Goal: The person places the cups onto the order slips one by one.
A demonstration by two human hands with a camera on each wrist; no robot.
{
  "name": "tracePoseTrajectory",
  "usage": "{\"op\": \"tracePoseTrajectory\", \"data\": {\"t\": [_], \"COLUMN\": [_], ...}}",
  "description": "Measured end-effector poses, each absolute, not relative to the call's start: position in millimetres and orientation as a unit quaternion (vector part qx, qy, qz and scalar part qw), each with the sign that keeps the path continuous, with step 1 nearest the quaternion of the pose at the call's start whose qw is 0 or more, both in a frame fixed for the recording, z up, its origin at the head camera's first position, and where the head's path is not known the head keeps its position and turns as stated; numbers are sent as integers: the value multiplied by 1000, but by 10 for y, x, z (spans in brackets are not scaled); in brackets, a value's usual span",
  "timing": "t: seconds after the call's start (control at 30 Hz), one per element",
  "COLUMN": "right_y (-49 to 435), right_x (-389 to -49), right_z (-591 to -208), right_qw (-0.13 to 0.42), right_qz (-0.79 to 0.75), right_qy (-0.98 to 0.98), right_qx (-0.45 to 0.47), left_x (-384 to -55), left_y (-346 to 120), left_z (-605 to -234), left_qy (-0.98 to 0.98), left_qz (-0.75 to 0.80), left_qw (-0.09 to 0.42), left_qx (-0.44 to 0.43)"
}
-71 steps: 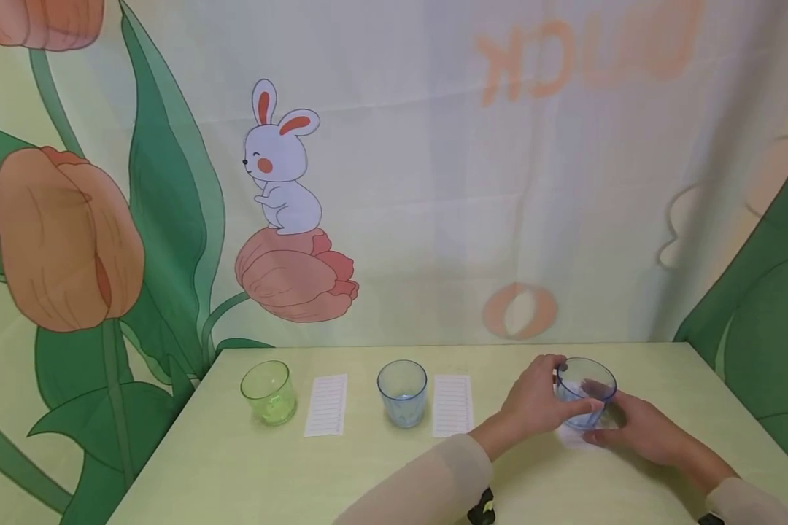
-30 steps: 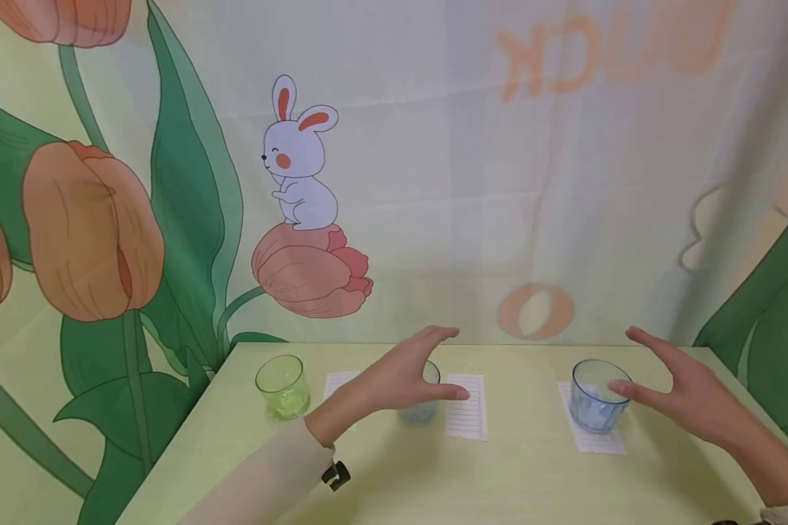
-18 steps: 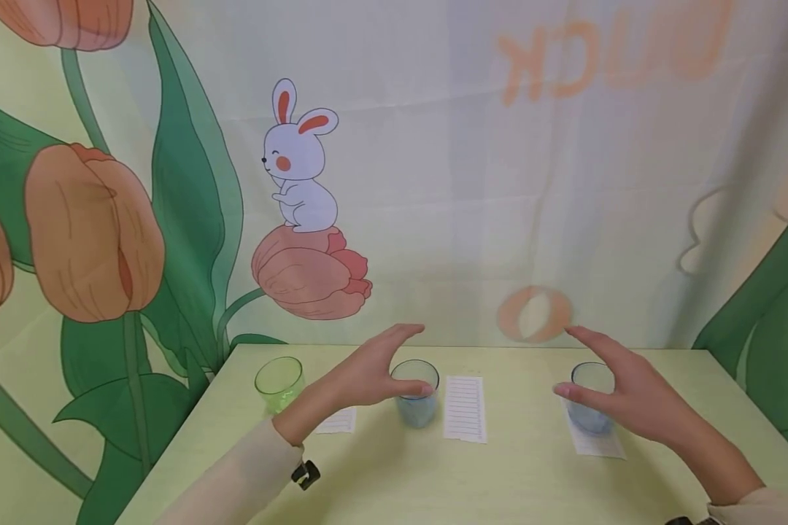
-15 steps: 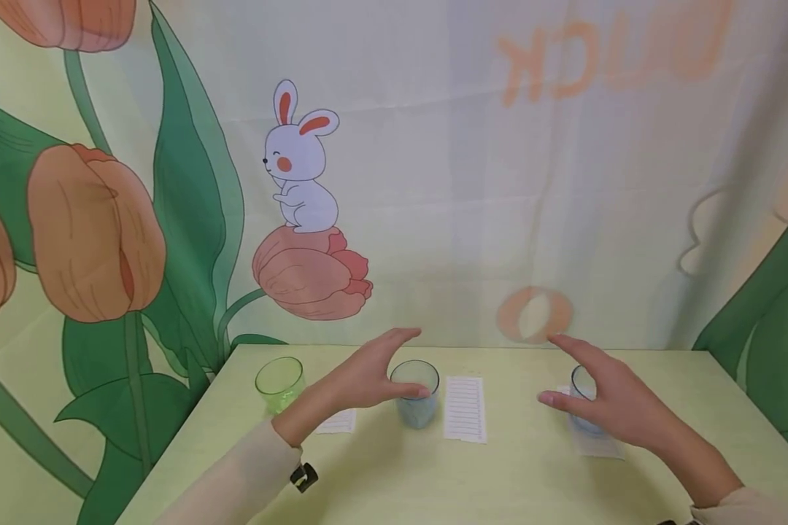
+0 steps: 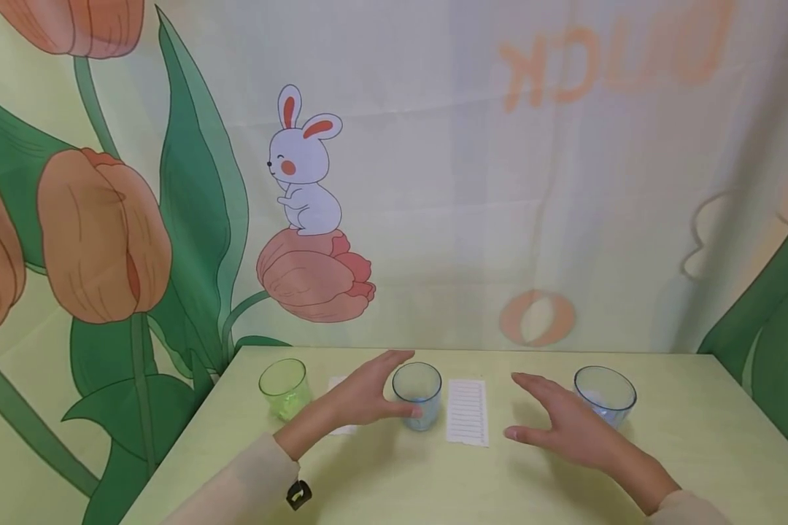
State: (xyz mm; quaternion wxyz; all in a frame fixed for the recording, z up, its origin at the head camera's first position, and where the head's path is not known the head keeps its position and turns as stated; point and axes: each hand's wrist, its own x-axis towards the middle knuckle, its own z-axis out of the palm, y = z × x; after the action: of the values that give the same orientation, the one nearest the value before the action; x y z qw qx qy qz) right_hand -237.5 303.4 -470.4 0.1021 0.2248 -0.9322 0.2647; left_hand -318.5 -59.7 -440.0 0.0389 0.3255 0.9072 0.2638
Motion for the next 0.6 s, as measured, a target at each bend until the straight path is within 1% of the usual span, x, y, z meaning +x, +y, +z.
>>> {"op": "tracePoseTrajectory", "data": {"t": [0.4, 0.6], "right_y": [3087, 3019], "right_x": [-2545, -2624], "right_z": [-5078, -5146], "right_qw": [63, 59], "right_qz": [265, 262], "right_qy": [-934, -934], "right_qx": [230, 237], "left_x": [-3242, -3270], "left_y": [-549, -526], "left_z": [-4570, -4600], "left_qy": [908, 899], "left_qz": [285, 316], "left_qw": [44, 40], "left_qx": [303, 300]}}
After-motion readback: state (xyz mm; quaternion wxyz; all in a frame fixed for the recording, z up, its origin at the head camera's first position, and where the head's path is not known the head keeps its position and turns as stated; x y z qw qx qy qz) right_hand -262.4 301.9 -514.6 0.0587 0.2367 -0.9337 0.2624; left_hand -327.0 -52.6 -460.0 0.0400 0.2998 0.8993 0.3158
